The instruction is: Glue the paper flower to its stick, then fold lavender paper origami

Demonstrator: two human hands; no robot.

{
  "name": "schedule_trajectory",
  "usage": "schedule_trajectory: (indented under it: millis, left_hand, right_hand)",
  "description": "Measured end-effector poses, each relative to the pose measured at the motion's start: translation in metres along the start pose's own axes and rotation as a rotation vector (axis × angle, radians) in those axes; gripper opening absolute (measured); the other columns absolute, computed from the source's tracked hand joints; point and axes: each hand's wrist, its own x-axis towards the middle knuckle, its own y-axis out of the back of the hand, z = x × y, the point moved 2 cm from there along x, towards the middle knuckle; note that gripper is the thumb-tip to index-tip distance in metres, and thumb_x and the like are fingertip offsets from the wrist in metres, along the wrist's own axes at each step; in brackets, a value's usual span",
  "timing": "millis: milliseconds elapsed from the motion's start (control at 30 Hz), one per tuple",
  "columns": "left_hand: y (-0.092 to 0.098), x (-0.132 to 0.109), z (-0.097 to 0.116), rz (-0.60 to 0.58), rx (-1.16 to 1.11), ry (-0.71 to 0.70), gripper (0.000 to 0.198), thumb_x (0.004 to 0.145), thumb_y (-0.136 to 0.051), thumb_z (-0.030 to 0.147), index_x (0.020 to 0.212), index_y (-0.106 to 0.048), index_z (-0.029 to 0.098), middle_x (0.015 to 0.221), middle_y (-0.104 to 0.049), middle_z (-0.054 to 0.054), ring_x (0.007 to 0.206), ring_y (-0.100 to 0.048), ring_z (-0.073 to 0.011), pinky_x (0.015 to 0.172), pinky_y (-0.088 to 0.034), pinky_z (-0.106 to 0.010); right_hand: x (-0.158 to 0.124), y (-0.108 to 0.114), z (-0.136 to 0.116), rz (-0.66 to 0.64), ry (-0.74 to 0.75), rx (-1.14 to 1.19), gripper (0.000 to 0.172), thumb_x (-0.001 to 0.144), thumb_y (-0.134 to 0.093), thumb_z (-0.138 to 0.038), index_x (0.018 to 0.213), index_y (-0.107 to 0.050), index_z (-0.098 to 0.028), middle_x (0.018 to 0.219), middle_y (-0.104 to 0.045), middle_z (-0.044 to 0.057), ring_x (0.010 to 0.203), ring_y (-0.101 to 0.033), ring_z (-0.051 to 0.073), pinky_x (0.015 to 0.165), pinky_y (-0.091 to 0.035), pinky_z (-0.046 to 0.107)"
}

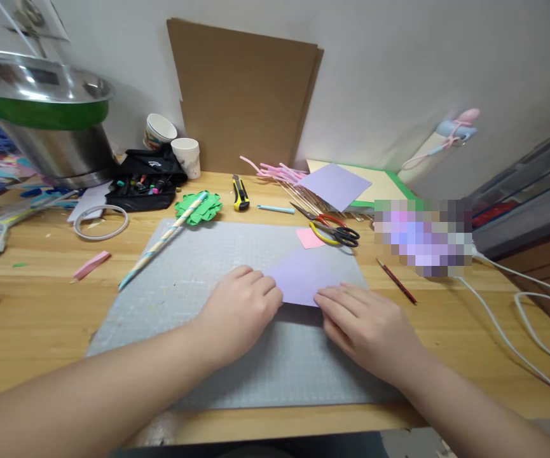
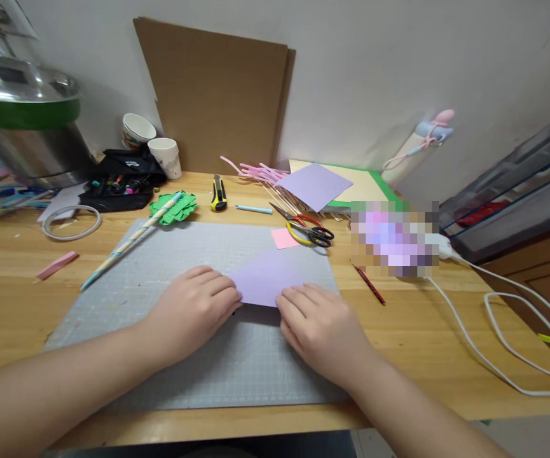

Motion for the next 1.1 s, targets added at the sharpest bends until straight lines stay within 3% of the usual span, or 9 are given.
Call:
schedule_trajectory:
  millis: [133, 300, 500, 700, 1100]
  left_hand:
    - [0.010, -0.017, 0.006, 0.138, 0.098, -0.008, 0.018, 0.088, -0.051, 0.013, 0.073, -0.058, 0.018, 0.069, -0.059, -0.001, 0.065, -0.054, -0.0183, 0.065, -0.039, -0.034]
    - [0.015, -0.030, 0.009, 0.210, 0.107, 0.058, 0.021, 0.087, -0.051, 0.010, 0.068, -0.056, 0.019, 0.066, -0.057, -0.001, 0.063, -0.050, -0.0177, 0.061, -0.037, -0.034]
    - [0.018, -0.035, 0.003, 0.254, -0.016, 0.092, 0.024, 0.089, -0.049, 0.014, 0.066, -0.056, 0.019, 0.069, -0.060, -0.002, 0.068, -0.053, -0.0177, 0.063, -0.039, -0.033]
    - [0.028, -0.038, -0.001, 0.294, 0.006, 0.048, 0.024, 0.088, -0.050, 0.011, 0.066, -0.054, 0.019, 0.068, -0.058, 0.000, 0.067, -0.050, -0.0174, 0.064, -0.037, -0.034]
    - [0.030, -0.041, -0.005, 0.276, 0.045, 0.064, 0.022, 0.084, -0.054, 0.009, 0.064, -0.052, 0.019, 0.064, -0.054, 0.002, 0.064, -0.048, -0.0170, 0.061, -0.035, -0.033]
  right_hand:
    - [0.021, 0.002, -0.022, 0.078, 0.004, 0.116, 0.023, 0.086, -0.052, -0.014, 0.105, -0.066, -0.014, 0.107, -0.070, 0.009, 0.101, -0.062, 0.020, 0.097, -0.046, 0.040]
    - [0.048, -0.001, -0.048, 0.085, 0.045, 0.169, 0.018, 0.088, -0.048, -0.012, 0.090, -0.066, -0.014, 0.091, -0.069, 0.008, 0.092, -0.061, 0.018, 0.095, -0.045, 0.038]
    - [0.058, -0.007, -0.054, 0.109, 0.148, 0.146, 0.020, 0.088, -0.048, -0.014, 0.073, -0.062, -0.018, 0.078, -0.066, 0.003, 0.084, -0.058, 0.016, 0.093, -0.045, 0.036]
    - [0.051, -0.001, -0.041, 0.158, 0.162, 0.111, 0.013, 0.086, -0.052, -0.014, 0.082, -0.063, -0.020, 0.087, -0.070, 0.002, 0.091, -0.061, 0.014, 0.098, -0.044, 0.037]
    - [0.006, 0.003, 0.023, 0.158, 0.116, 0.060, 0.013, 0.078, -0.063, -0.012, 0.083, -0.062, -0.023, 0.085, -0.072, 0.001, 0.084, -0.067, 0.014, 0.098, -0.049, 0.039]
